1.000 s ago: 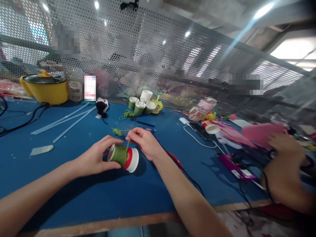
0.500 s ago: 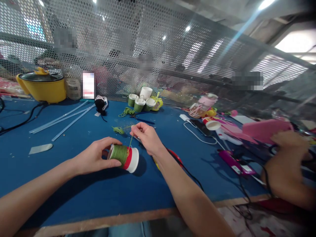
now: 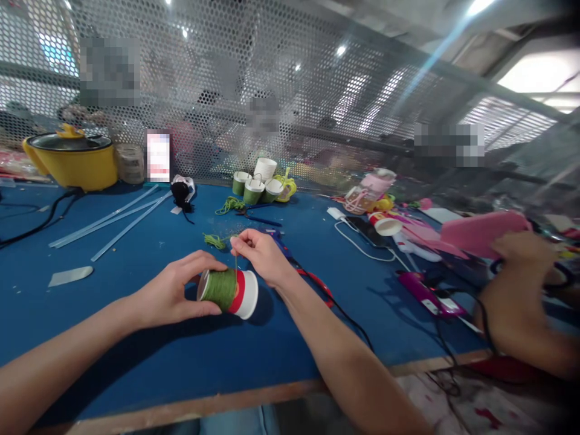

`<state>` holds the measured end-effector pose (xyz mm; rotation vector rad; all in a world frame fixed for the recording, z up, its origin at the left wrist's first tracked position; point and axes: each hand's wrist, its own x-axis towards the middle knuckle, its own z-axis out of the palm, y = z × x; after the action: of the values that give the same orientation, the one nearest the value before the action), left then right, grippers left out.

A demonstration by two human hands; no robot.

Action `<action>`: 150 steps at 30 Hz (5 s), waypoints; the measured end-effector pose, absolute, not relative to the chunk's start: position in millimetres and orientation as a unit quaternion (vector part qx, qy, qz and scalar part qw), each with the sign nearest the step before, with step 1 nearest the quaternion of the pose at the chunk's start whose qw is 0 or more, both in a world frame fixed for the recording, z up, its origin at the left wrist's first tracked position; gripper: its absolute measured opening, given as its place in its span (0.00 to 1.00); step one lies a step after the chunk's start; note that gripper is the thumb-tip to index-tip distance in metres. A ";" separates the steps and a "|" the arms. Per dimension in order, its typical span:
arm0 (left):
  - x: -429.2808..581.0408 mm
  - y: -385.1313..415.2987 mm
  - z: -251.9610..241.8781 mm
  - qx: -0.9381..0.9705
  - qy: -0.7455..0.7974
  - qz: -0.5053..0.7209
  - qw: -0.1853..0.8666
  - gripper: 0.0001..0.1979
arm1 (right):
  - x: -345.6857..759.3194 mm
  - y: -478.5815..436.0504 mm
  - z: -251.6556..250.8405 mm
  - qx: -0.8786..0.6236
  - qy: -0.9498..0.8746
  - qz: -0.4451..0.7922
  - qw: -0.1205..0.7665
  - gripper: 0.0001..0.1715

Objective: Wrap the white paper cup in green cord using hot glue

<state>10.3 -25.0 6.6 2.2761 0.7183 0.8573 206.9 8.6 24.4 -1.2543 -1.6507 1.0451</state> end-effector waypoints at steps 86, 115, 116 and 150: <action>14.9 -29.2 0.7 0.897 0.263 0.278 0.222 0.24 | 209.6 -0.1 26.6 -0.500 -0.636 0.511 0.290 0.12; 14.2 -22.0 1.5 0.845 0.357 0.285 0.279 0.21 | 283.2 52.6 21.7 -0.733 -0.637 0.164 0.173 0.17; 13.7 -21.7 1.3 0.846 0.353 0.283 0.282 0.21 | 282.6 53.8 17.7 -0.737 -0.633 0.161 0.173 0.16; 3.9 -12.4 1.6 0.797 0.368 0.321 0.355 0.17 | 246.3 -36.3 66.2 -0.600 -0.690 0.350 0.202 0.19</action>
<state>3.9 -12.4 1.6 2.0601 0.9501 0.8285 246.3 -36.3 66.2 -1.6745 -1.9278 0.9779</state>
